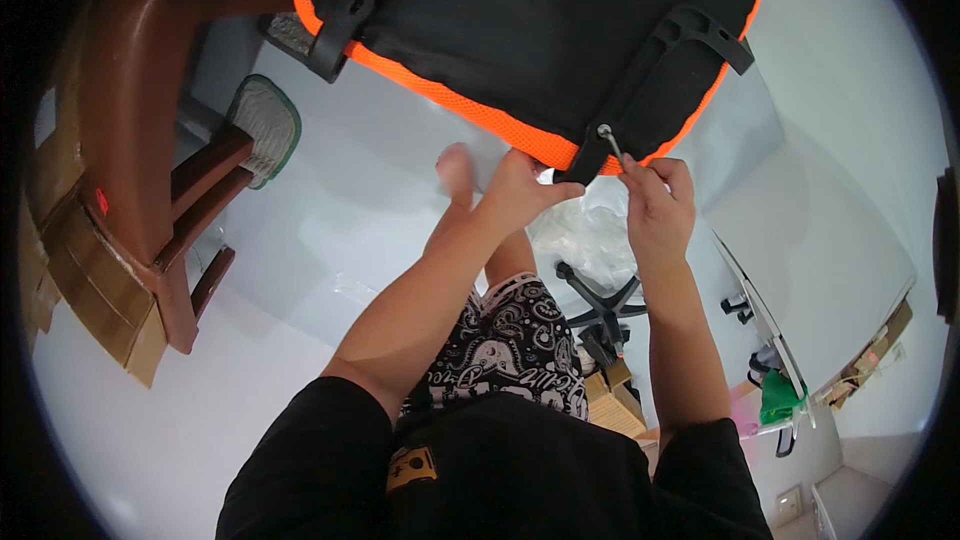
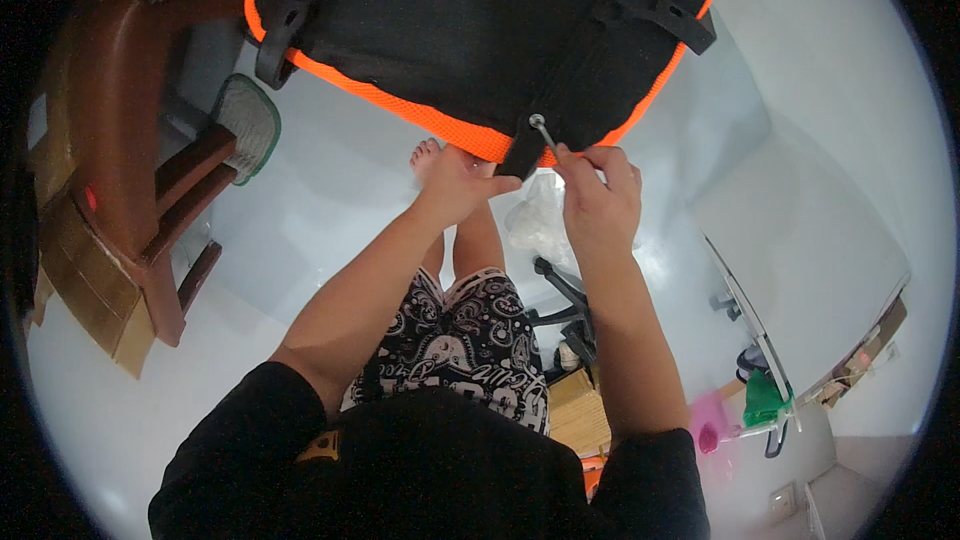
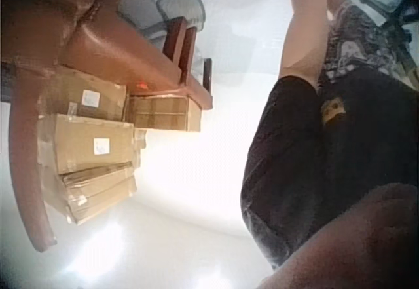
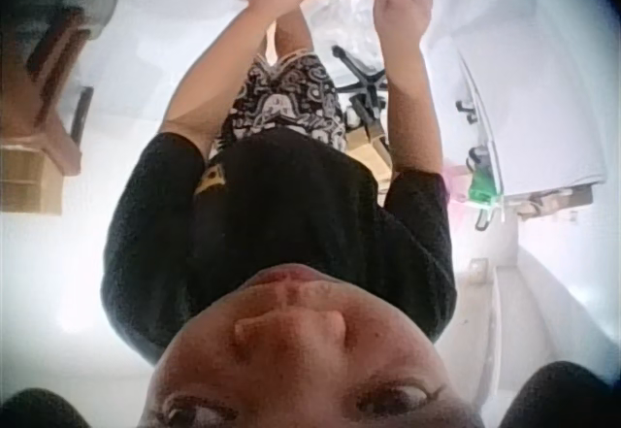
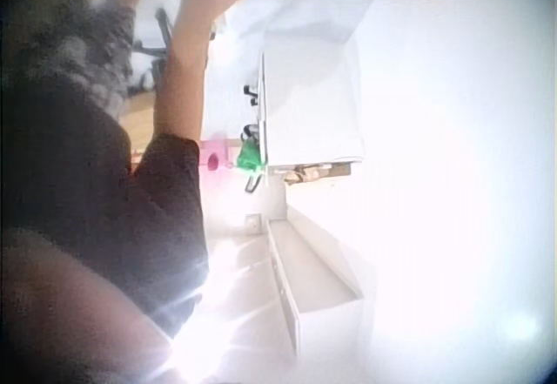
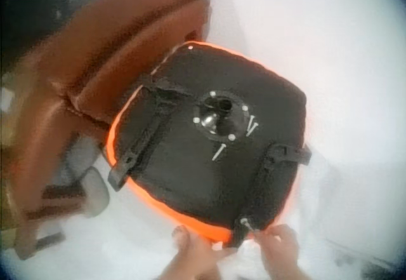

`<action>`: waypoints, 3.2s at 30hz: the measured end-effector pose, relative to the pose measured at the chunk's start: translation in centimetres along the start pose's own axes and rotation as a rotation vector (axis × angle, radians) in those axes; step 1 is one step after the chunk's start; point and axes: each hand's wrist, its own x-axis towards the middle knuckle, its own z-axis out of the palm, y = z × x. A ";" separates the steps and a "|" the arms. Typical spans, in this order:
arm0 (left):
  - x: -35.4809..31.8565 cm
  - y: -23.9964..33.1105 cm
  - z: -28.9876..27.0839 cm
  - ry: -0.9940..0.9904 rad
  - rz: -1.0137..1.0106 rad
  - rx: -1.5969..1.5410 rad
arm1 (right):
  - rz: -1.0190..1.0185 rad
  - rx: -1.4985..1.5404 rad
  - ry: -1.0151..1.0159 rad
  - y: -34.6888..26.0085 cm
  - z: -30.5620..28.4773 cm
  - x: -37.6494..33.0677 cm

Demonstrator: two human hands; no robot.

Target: The person assembles a chair by attaching a black and orange seat cushion to a black plastic frame using screws. They insert and tighten multiple screws by hand around the perimeter of the seat.

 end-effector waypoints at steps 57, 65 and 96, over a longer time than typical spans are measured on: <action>0.0 1.9 1.5 0.009 -0.110 -0.071 | 0.227 0.178 0.136 -1.1 1.5 -0.7; 1.2 -0.9 1.3 0.144 -0.159 -0.595 | -0.099 0.171 -0.216 1.9 -1.1 1.9; 0.0 -1.2 1.6 0.174 -0.071 -0.524 | -0.051 0.395 0.060 -3.1 4.6 4.1</action>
